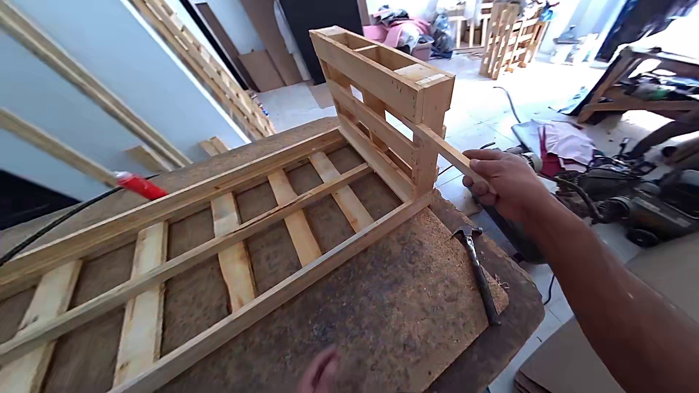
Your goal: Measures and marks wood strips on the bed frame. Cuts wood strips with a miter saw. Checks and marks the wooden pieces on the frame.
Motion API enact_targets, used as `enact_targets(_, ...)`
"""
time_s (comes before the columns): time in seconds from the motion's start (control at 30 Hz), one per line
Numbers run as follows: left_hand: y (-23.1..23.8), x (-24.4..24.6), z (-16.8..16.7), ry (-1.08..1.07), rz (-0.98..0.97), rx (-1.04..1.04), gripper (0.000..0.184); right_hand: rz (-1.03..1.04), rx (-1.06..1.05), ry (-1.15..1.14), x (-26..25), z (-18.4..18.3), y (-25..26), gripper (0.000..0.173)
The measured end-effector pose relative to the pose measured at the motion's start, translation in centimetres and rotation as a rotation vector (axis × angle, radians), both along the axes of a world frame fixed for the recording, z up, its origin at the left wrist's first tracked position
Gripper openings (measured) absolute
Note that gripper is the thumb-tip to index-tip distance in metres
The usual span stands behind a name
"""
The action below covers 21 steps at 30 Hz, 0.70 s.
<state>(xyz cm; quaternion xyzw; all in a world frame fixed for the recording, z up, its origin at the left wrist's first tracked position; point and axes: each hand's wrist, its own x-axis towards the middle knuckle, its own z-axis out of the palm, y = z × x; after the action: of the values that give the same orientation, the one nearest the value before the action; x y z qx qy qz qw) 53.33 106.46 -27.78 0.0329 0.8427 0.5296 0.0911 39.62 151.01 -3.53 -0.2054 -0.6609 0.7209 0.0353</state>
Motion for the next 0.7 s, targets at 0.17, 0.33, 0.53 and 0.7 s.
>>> enact_targets(0.17,20.4,-14.5,10.6,0.228,0.026,0.228,0.05,0.067,-0.09,-0.01,-0.1,1.7,1.8,0.035)
enact_targets(0.33,31.7,-28.8,17.1,0.174,-0.044,0.553,0.059,0.084,-0.08,0.071,0.9,-0.5,1.9,0.034)
enact_targets(0.53,34.0,-31.3,17.3,0.23,-0.062,0.634,0.066,0.092,-0.068,0.114,0.5,-1.9,2.1,0.033)
enact_targets(0.7,32.9,-31.9,17.1,0.301,-0.118,0.398,0.064,0.13,-0.02,0.062,0.2,-2.4,2.6,0.039)
